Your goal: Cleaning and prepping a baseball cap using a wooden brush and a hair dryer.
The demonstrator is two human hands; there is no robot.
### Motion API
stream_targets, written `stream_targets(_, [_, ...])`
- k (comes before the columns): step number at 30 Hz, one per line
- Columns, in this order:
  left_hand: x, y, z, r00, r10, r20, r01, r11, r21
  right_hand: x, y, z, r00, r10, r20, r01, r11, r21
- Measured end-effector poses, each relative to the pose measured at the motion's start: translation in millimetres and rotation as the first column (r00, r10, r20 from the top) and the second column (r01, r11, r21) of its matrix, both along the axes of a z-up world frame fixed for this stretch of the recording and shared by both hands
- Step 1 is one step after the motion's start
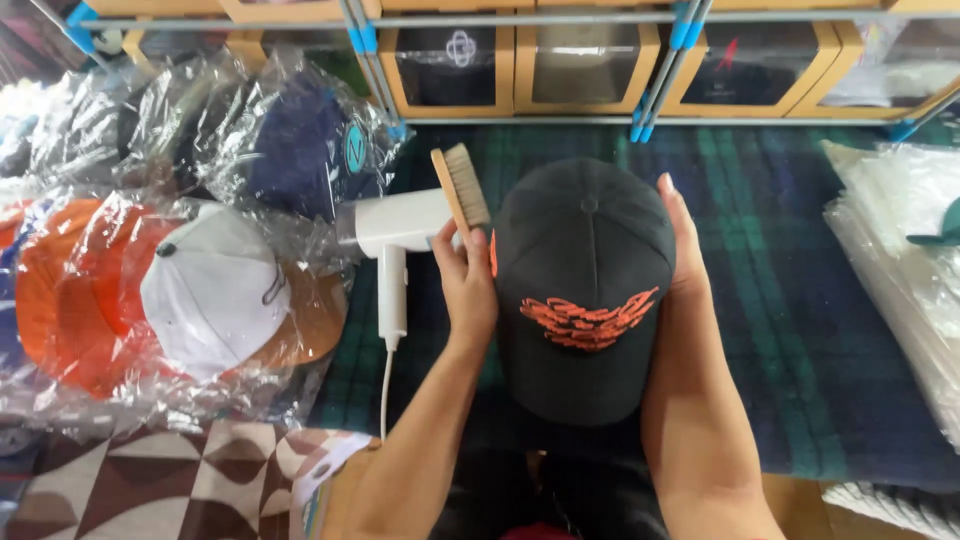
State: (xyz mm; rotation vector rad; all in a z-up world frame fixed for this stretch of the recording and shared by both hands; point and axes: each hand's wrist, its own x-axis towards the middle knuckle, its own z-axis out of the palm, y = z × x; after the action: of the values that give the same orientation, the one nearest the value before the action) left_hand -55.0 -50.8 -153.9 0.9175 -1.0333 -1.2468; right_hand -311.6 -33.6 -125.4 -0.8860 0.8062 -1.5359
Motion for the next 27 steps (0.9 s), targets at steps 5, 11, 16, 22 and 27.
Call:
stream_targets(5, [4, 7, 10, 0.990, -0.021, 0.141, 0.021, 1.000, 0.006, 2, 4, 5, 0.997, -0.044, -0.062, 0.045, 0.999, 0.015])
stream_targets(11, [30, 38, 82, 0.915, 0.270, 0.299, -0.160, 0.925, -0.345, 8, 5, 16, 0.984, -0.097, -0.150, 0.098, 0.995, -0.002])
stream_targets(16, [32, 60, 172, 0.331, 0.417, 0.846, 0.483, 0.695, -0.532, 10, 11, 18, 0.967, -0.128, -0.218, 0.132, 0.991, 0.004])
stream_targets(22, [59, -42, 45, 0.131, 0.169, 0.977, 0.321, 0.925, -0.203, 6, 12, 22, 0.940, -0.195, -0.280, 0.208, 0.978, 0.021])
stream_targets(27, [69, 31, 54, 0.523, 0.048, 0.851, 0.206, 0.962, -0.181, 14, 17, 27, 0.913, -0.228, -0.339, 0.239, 0.971, -0.008])
